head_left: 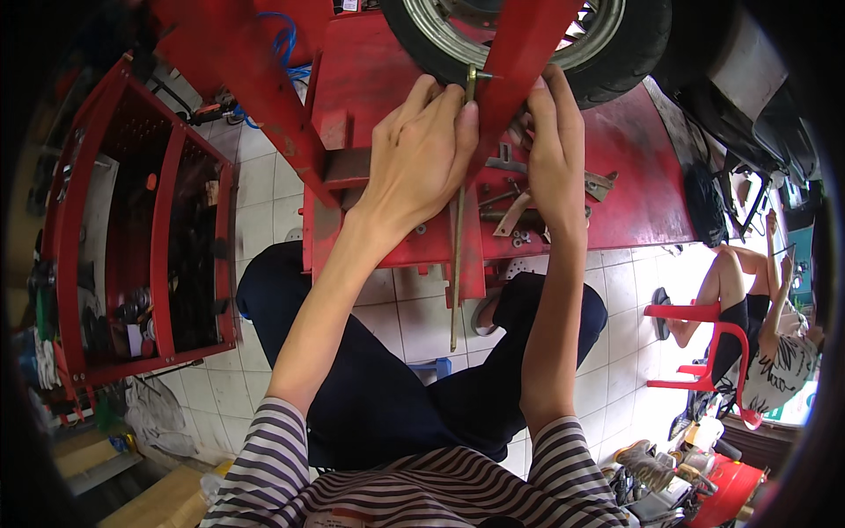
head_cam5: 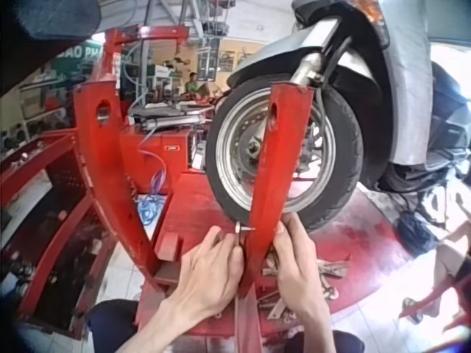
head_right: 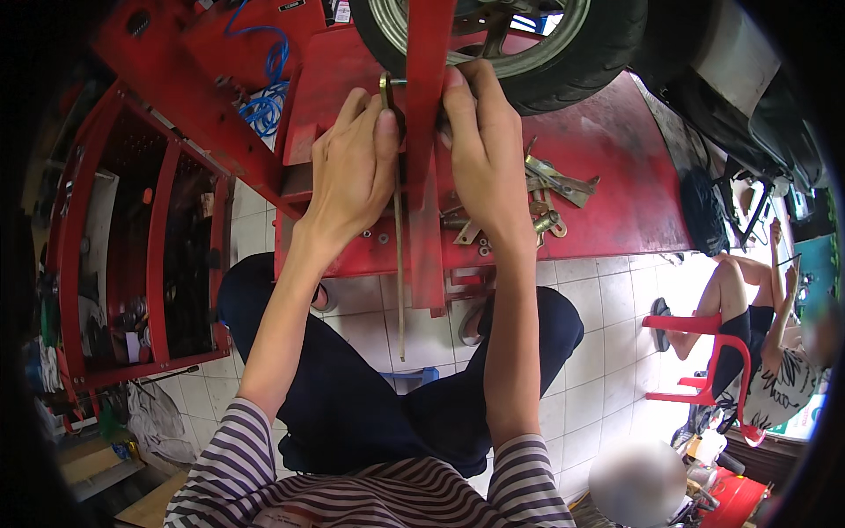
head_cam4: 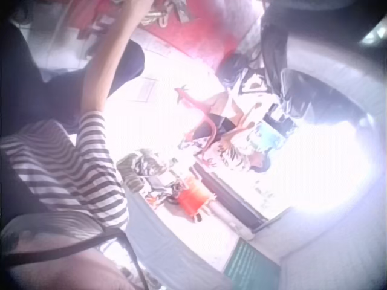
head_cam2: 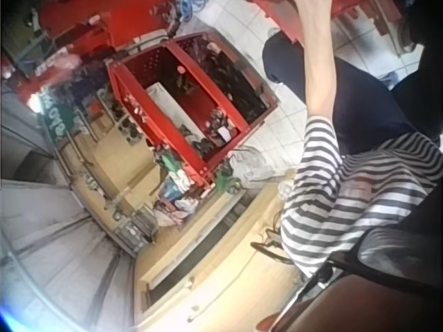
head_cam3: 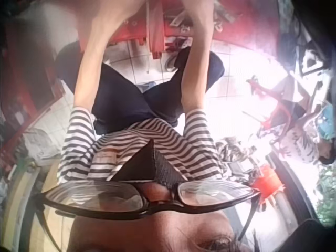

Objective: The person unscrews a threaded rod from a red metal stand by hand, removes a spacer, and then uses a wrench to loosen a bolt on the side of the stand's frame.

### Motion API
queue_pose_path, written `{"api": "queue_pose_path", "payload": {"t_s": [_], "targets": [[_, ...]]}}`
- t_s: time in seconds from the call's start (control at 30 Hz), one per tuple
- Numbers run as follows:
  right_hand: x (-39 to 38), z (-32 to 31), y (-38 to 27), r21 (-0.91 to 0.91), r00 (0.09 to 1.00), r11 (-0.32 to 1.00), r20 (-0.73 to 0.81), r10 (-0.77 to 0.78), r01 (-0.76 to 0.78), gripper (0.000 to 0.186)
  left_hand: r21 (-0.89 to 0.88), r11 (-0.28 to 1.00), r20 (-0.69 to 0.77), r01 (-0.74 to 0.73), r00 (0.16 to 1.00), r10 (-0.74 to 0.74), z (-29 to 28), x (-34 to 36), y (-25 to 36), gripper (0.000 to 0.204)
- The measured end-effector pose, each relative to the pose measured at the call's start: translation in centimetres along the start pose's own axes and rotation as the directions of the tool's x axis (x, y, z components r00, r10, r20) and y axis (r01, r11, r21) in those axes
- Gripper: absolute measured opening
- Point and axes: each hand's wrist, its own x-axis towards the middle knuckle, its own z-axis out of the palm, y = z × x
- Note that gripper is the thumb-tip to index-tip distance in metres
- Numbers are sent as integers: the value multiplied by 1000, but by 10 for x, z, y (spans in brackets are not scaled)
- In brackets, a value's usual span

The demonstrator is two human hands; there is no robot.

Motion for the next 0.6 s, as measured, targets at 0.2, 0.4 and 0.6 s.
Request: {"api": "queue_pose_path", "payload": {"t_s": [0.2, 0.4, 0.6], "targets": [[0, 2, -1, 20, 1000, 1000, -23, 12, -12, 26, -15, 999, -35, 49, 998, -49, -2, 0, 3, 16], [1, -1, -4, -24, 1000, 1000, -18, 16, -16, 26, -30, 997, 21, 72, 997, -71, -4, 2, 4, 16], [1, 1, -5, -21, 999, 1000, -38, 21, -22, 25, -9, 999, 17, 53, 998, -53, -4, 2, 2, 16]]}}
